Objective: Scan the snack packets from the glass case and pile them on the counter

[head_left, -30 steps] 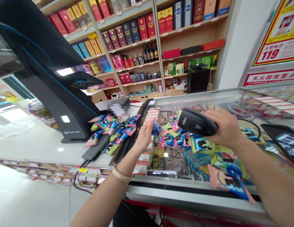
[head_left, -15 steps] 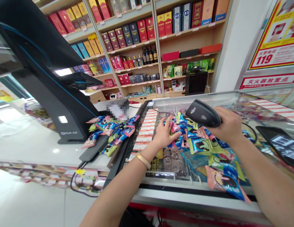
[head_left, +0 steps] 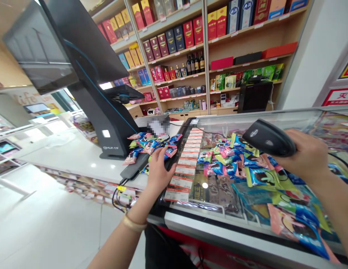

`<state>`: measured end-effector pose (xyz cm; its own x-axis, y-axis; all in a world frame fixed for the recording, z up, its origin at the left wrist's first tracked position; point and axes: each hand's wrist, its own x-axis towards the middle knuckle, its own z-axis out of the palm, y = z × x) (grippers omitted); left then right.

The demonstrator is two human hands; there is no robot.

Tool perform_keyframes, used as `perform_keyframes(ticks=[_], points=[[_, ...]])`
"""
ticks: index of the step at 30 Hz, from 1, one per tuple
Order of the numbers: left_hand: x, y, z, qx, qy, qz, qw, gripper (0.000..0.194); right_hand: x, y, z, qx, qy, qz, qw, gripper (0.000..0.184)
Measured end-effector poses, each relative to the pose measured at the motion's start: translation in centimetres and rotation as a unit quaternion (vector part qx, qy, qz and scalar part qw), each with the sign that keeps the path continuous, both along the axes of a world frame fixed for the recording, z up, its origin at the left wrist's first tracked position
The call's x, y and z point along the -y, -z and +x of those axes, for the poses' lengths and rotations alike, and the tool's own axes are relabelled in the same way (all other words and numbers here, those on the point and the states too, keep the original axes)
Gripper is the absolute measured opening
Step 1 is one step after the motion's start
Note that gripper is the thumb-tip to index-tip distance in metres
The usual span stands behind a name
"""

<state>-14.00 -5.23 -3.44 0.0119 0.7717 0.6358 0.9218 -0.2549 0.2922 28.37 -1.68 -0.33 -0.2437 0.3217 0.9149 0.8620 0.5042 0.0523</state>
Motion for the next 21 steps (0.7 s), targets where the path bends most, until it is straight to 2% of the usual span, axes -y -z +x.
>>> perform_keyframes(ticks=[2, 5, 9, 14, 18, 20, 21], points=[[1.4, 0.1, -2.8, -0.015, -0.08, -0.007, 0.997, 0.061, 0.1, 0.0, -0.2, -0.001, -0.005, -0.001, 1.0, 0.016], [2.7, 0.9, -5.3, -0.052, -0.138, -0.078, 0.986, 0.063, 0.2, 0.1, -0.4, 0.01, -0.024, 0.016, 1.0, 0.016], [3.3, 1.7, -6.1, -0.075, -0.142, -0.148, 0.976, 0.055, 0.0, 0.4, -0.3, 0.022, -0.031, 0.013, 0.999, 0.021], [3.5, 1.9, -6.6, -0.051, -0.122, -0.133, 0.982, 0.044, -0.4, 1.0, 0.0, 0.067, -0.036, 0.045, 0.996, 0.028], [3.7, 1.5, -7.0, 0.065, -0.104, -0.082, 0.989, 0.034, -0.5, 1.1, 0.0, 0.048, -0.031, 0.014, 0.998, 0.031], [3.6, 1.1, -6.5, 0.188, -0.103, -0.066, 0.975, 0.034, -0.4, 1.0, -0.1, 0.046, -0.035, 0.012, 0.998, 0.035], [3.4, 0.7, -6.0, 0.264, -0.095, -0.068, 0.957, 0.038, -0.3, 1.0, -0.1, 0.046, -0.037, 0.016, 0.998, 0.036]])
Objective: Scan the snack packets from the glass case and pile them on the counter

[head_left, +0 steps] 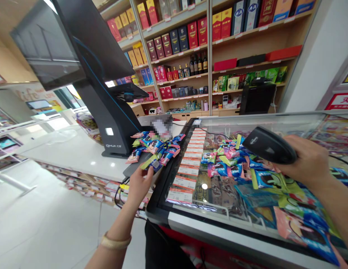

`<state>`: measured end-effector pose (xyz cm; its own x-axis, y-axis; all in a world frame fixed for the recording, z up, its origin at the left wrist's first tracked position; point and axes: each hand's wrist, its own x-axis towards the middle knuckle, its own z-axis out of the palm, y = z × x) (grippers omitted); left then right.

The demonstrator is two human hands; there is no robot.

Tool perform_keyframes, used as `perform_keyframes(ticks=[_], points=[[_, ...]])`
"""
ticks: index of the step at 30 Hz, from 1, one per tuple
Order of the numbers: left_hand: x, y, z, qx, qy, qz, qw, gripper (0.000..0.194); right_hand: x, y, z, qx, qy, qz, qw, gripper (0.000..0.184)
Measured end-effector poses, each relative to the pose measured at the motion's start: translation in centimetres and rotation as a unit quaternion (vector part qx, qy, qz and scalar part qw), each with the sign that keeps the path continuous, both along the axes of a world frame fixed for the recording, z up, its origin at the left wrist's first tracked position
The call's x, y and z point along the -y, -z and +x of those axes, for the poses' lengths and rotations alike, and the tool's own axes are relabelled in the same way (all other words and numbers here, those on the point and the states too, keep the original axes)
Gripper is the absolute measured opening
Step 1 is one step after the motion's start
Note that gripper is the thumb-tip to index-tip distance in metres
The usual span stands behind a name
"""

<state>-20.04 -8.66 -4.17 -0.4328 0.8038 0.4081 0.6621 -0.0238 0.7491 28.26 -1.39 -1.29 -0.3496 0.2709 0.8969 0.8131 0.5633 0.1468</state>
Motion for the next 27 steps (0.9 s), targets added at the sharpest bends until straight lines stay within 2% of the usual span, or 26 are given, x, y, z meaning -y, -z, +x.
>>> perform_keyframes(ticks=[2, 4, 6, 8, 13, 17, 20, 24, 27], points=[[-0.5, -0.8, 1.6, 0.168, 0.032, -0.001, 0.985, 0.048, 0.1, -0.1, -0.1, 0.0, 0.001, -0.001, 1.0, 0.037], [-1.4, -1.6, 3.7, 0.304, 0.087, -0.013, 0.949, 0.052, 0.2, -0.2, -0.2, -0.003, 0.005, -0.009, 1.0, 0.039], [-2.6, -2.4, 6.2, 0.374, 0.137, -0.022, 0.917, 0.05, 0.3, -0.3, -0.2, -0.004, -0.001, -0.007, 1.0, 0.042], [-4.0, -3.1, 8.8, 0.406, 0.168, -0.016, 0.898, 0.051, 0.4, -0.5, -0.3, -0.004, -0.009, -0.003, 1.0, 0.042], [-7.5, -4.3, 15.1, 0.392, 0.277, -0.012, 0.877, 0.05, 1.1, -1.3, -0.9, 0.003, -0.038, -0.016, 0.999, 0.032], [-8.8, -4.2, 18.4, 0.327, 0.341, -0.001, 0.881, 0.046, 1.4, -1.5, -1.3, 0.011, -0.046, -0.029, 0.998, 0.019], [-9.0, -3.3, 19.3, 0.285, 0.339, 0.0, 0.897, 0.043, 1.2, -1.3, -1.3, 0.025, -0.048, -0.053, 0.997, 0.02], [-8.9, -2.1, 19.1, 0.237, 0.33, -0.008, 0.914, 0.043, 1.0, -1.1, -1.4, 0.027, -0.042, -0.095, 0.994, 0.021], [-8.7, -1.8, 18.9, 0.207, 0.326, -0.011, 0.922, 0.045, 1.0, -1.1, -1.5, 0.032, -0.045, -0.12, 0.991, 0.022]])
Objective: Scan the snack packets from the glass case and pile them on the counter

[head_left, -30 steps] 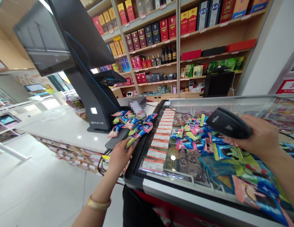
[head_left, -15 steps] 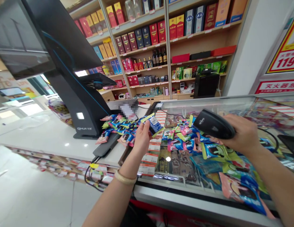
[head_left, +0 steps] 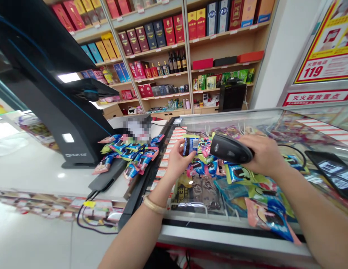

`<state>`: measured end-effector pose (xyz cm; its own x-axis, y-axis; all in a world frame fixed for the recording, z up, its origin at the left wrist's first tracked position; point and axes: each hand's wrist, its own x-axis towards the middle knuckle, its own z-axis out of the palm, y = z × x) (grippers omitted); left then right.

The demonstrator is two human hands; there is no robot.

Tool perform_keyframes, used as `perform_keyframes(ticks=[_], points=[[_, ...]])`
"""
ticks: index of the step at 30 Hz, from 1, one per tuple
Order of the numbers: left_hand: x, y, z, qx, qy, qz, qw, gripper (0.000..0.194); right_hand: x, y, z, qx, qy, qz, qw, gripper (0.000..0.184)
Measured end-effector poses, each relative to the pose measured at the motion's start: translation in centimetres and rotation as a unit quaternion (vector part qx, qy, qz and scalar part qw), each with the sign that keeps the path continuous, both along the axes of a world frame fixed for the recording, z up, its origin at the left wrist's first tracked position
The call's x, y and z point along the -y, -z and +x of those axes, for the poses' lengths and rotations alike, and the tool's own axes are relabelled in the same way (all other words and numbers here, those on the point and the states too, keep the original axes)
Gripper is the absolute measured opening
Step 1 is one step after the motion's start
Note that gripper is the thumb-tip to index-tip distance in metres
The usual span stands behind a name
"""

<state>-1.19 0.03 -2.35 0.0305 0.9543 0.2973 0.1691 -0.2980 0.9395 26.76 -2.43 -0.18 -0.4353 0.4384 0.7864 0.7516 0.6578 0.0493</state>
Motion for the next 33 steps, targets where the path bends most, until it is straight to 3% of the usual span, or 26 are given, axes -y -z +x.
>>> perform_keyframes(ticks=[14, 20, 25, 29, 33], points=[[-0.4, 0.8, -0.2, -0.003, -0.018, 0.022, 1.0, 0.053, 0.1, 0.1, -0.1, 0.018, 0.008, -0.025, 1.0, 0.02], [-0.6, 1.0, 0.3, 0.015, -0.008, 0.029, 0.999, 0.046, -1.0, 0.7, 1.1, -0.048, 0.076, 0.05, 0.995, 0.026], [-1.3, -0.4, 2.4, -0.028, 0.035, 0.022, 0.999, 0.048, -1.6, 0.7, 1.9, -0.104, 0.119, 0.096, 0.983, 0.016], [-3.3, -1.6, 4.1, -0.066, -0.03, 0.058, 0.996, 0.048, -1.8, 0.9, 2.1, -0.106, 0.129, 0.088, 0.982, 0.014], [-5.2, -1.6, 4.7, -0.188, -0.099, 0.02, 0.977, 0.038, -2.1, 1.4, 2.2, -0.098, 0.141, 0.079, 0.982, 0.017]])
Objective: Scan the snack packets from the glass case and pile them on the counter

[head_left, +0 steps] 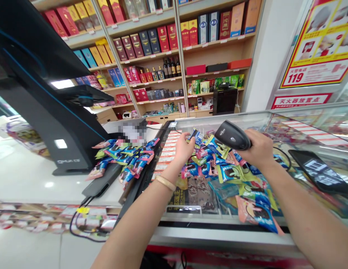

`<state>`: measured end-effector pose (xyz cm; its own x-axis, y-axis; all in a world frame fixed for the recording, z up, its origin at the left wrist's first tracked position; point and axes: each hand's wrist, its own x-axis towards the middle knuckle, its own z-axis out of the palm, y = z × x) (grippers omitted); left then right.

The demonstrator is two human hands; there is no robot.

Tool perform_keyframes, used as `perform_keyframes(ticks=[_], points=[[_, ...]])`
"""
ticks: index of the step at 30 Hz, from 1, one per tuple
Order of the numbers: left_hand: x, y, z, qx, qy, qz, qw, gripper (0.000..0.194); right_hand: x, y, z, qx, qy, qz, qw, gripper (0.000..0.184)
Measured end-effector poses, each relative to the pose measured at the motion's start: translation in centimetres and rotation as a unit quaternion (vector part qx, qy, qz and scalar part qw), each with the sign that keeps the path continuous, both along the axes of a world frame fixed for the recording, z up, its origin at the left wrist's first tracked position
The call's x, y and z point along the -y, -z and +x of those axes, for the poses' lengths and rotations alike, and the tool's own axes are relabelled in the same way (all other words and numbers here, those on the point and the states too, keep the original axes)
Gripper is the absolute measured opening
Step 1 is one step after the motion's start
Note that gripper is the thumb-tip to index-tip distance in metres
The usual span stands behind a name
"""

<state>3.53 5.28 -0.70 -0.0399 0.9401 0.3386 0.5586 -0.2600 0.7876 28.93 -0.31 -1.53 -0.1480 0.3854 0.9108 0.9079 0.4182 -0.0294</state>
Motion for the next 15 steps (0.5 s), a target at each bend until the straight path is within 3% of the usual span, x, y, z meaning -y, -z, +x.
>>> perform_keyframes(ticks=[4, 9, 12, 15], points=[[-0.3, 0.6, -0.2, -0.079, 0.003, -0.03, 0.996, 0.036, -0.1, 0.2, 0.0, 0.005, -0.01, 0.014, 1.0, 0.02], [0.3, 1.2, -1.1, -0.161, -0.053, -0.03, 0.985, 0.056, 0.0, 0.2, 0.0, 0.013, -0.015, 0.019, 1.0, 0.022], [1.3, 1.5, -2.6, -0.173, -0.046, 0.019, 0.984, 0.06, 0.0, 0.4, 0.2, 0.02, -0.016, 0.021, 0.999, 0.021], [3.3, 1.8, -5.7, -0.172, -0.028, 0.116, 0.978, 0.062, 0.1, 0.3, 0.3, 0.031, -0.007, 0.016, 0.999, 0.018]])
